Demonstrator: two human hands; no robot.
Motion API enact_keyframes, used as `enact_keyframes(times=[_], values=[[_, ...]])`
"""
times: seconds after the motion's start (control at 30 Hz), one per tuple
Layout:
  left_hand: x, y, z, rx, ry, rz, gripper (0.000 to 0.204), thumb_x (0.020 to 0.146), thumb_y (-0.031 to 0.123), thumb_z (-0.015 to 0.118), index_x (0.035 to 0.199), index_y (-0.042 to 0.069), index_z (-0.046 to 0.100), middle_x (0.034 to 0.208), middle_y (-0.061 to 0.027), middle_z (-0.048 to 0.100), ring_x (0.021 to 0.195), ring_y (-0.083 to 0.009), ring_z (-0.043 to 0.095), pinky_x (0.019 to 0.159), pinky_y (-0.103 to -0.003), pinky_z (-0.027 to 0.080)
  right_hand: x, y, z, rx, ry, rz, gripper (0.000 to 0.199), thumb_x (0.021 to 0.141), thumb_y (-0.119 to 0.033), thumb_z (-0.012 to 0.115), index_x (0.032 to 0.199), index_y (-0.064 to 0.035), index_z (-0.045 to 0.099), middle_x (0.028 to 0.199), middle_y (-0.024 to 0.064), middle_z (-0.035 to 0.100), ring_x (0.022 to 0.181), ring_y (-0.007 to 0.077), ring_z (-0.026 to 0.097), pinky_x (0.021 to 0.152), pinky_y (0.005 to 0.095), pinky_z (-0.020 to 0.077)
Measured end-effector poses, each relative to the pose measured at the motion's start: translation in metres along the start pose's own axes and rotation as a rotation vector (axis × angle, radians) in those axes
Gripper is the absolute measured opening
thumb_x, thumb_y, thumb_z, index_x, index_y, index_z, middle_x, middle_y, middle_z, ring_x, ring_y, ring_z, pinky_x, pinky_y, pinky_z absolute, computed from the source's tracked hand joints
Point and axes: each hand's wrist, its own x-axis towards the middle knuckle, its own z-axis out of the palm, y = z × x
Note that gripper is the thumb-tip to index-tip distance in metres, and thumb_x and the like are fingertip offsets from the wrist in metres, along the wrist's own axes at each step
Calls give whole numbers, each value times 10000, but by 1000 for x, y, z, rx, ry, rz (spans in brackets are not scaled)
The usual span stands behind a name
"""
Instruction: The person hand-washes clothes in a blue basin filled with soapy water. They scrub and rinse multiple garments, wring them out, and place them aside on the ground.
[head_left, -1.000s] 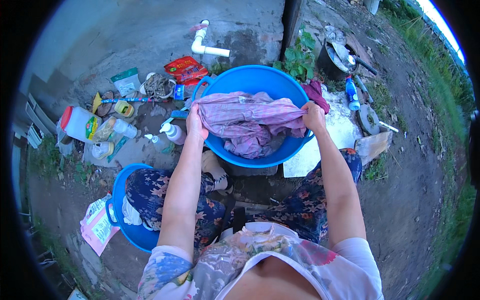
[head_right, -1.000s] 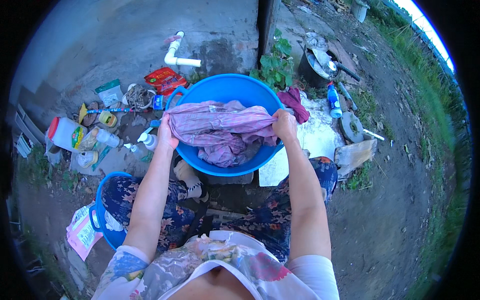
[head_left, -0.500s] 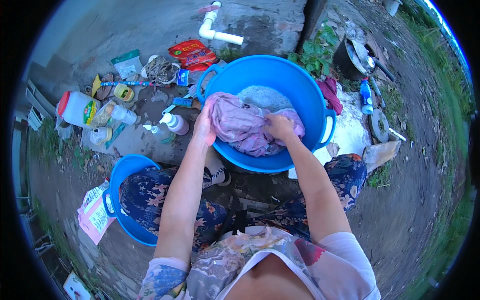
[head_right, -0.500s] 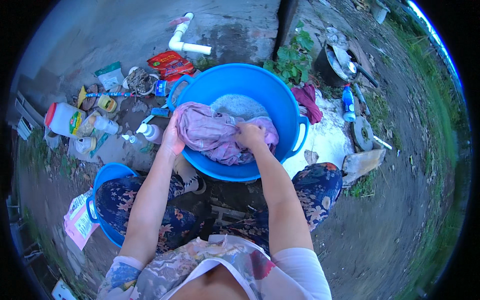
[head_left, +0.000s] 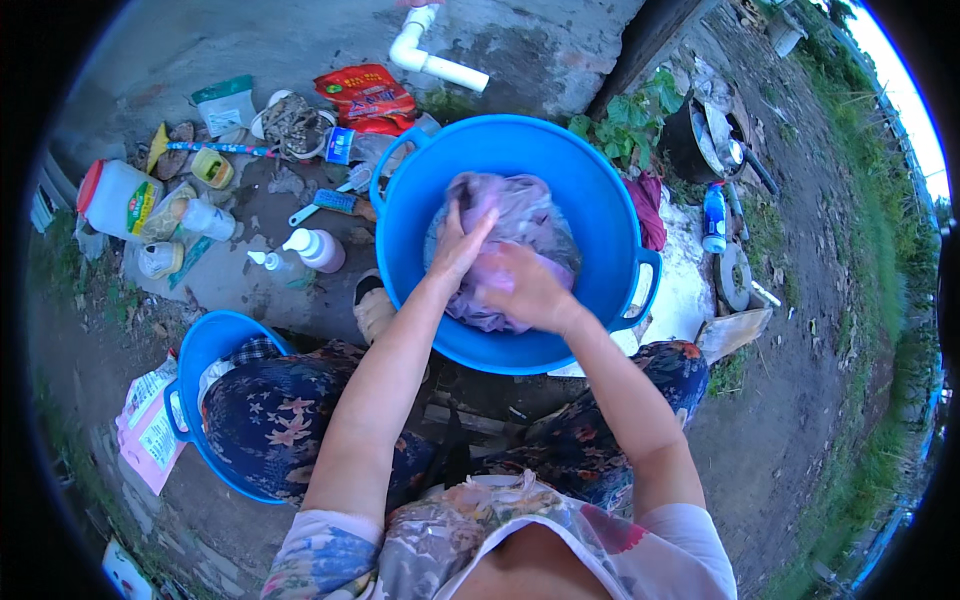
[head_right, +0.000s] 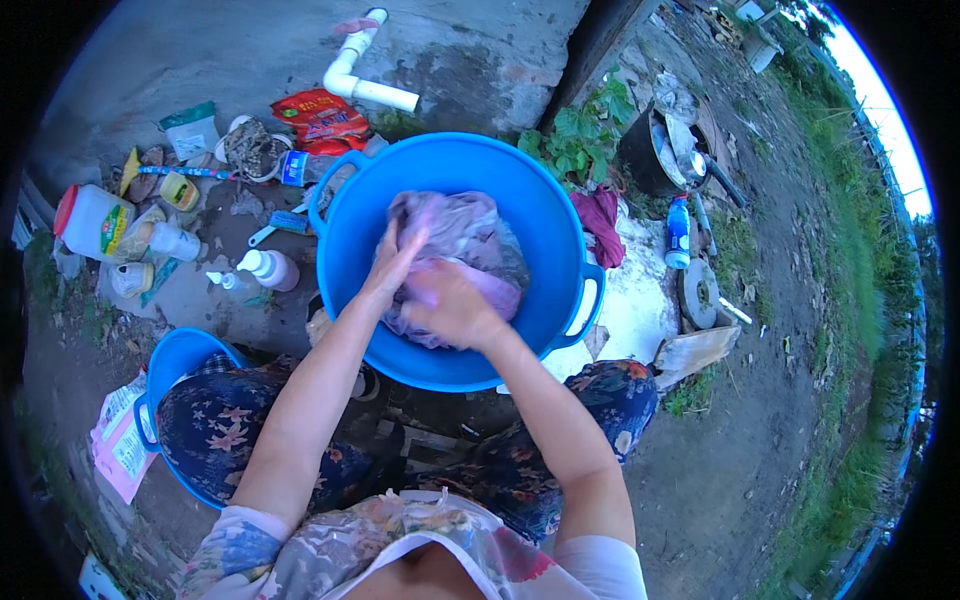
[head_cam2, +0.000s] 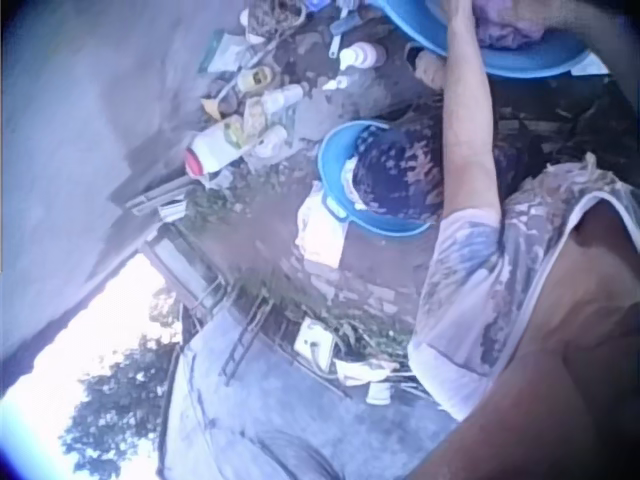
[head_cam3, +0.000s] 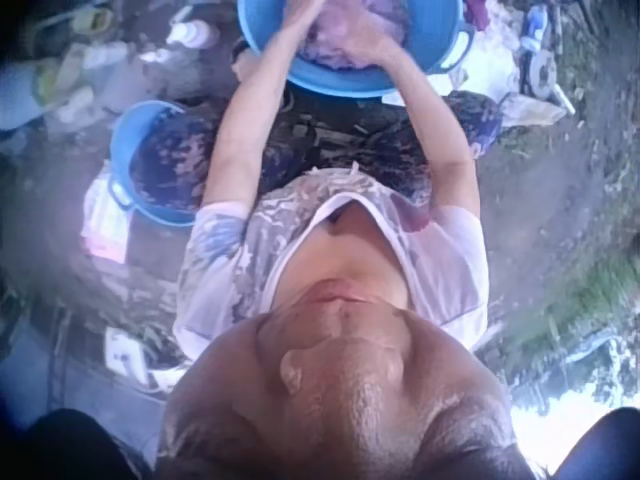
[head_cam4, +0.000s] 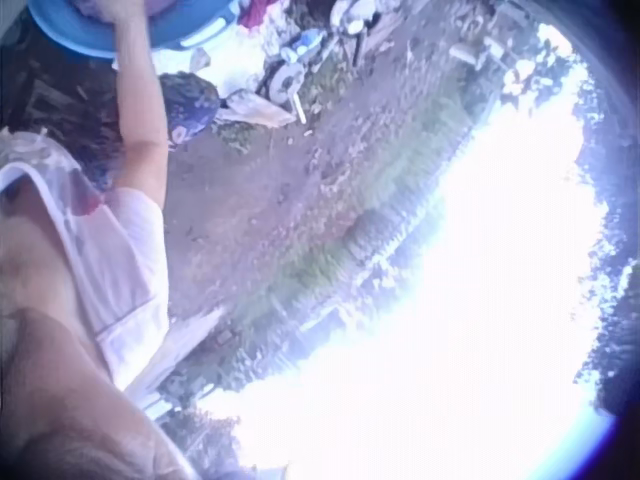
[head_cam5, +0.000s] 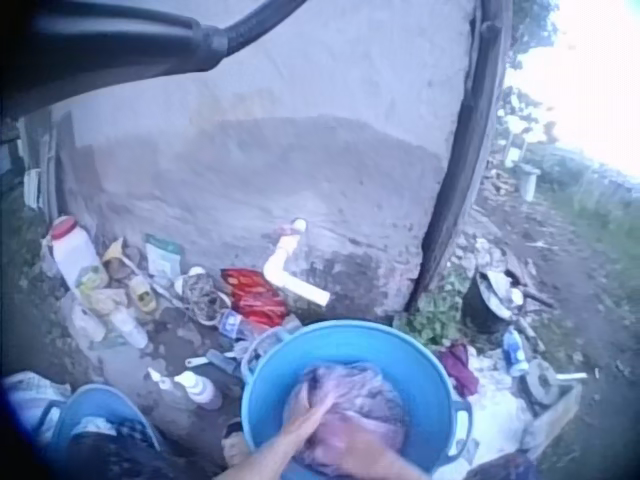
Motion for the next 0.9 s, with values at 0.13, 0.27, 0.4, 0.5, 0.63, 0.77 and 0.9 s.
enact_keyframes(times=[0.13, 0.27, 0.4, 0.5, 0.63, 0.77, 0.9], values=[[11, -25, 19, 273, 80, -184, 1239, 610, 614, 753, 1491, 96, 53, 1487, -333, 10, 1375, -489, 110, 1107, -515, 206, -15, -27, -32, 445, -375, -50, 349, 827, -107, 654, 1157, 1, 611, 1040, 123, 640, 889, 197, 609, 807, 307, 480], [23, -67, 34, 612, 111, -249, 1176, 626, 523, 782, 1497, 182, 70, 1509, -282, -15, 1368, -505, 111, 1087, -562, 222, -13, -73, -71, 1020, -453, -354, 179, 857, -55, 599, 995, 14, 690, 863, 127, 669, 774, 257, 612, 701, 366, 485], [38, -63, 60, 895, -49, -293, 1044, 657, 440, 764, 1482, 219, 163, 1539, -170, 83, 1327, -483, 235, 1081, -521, 278, -11, -70, -86, 1362, -501, -681, 204, 855, -94, 575, 1013, -7, 670, 884, 146, 648, 737, 298, 598, 667, 366, 479], [65, -70, 44, 1095, -212, -173, 865, 712, 381, 708, 1442, 162, 299, 1481, -183, 245, 1296, -481, 276, 1066, -474, 323, -7, -50, -96, 1450, -482, -796, 213, 857, -94, 563, 1030, -15, 658, 903, 143, 641, 750, 295, 599, 660, 351, 478], [107, -41, 24, 927, -676, -232, 991, 684, 446, 693, 1418, -61, 260, 1471, -283, 245, 1364, -386, 275, 1102, -388, 273, -16, -36, -112, 1459, -401, -785, 207, 861, -109, 568, 1025, -17, 654, 891, 134, 639, 739, 290, 600, 654, 353, 481], [95, -10, 38, 902, -414, -396, 1154, 685, 669, 626, 1425, -96, 179, 1472, -333, 171, 1378, -424, 205, 1126, -444, 194, -22, -25, -117, 1477, -352, -802, 202, 865, -125, 573, 1020, -20, 650, 878, 126, 637, 728, 286, 601, 648, 355, 484], [62, -45, 103, 1244, -299, -270, 1140, 614, 617, 732, 1433, 18, 212, 1486, -318, 72, 1364, -516, 93, 1055, -634, 210, -36, -23, -132, 1394, -288, -761, 199, 869, -140, 578, 1014, -22, 646, 865, 117, 635, 717, 282, 602, 642, 356, 488]])
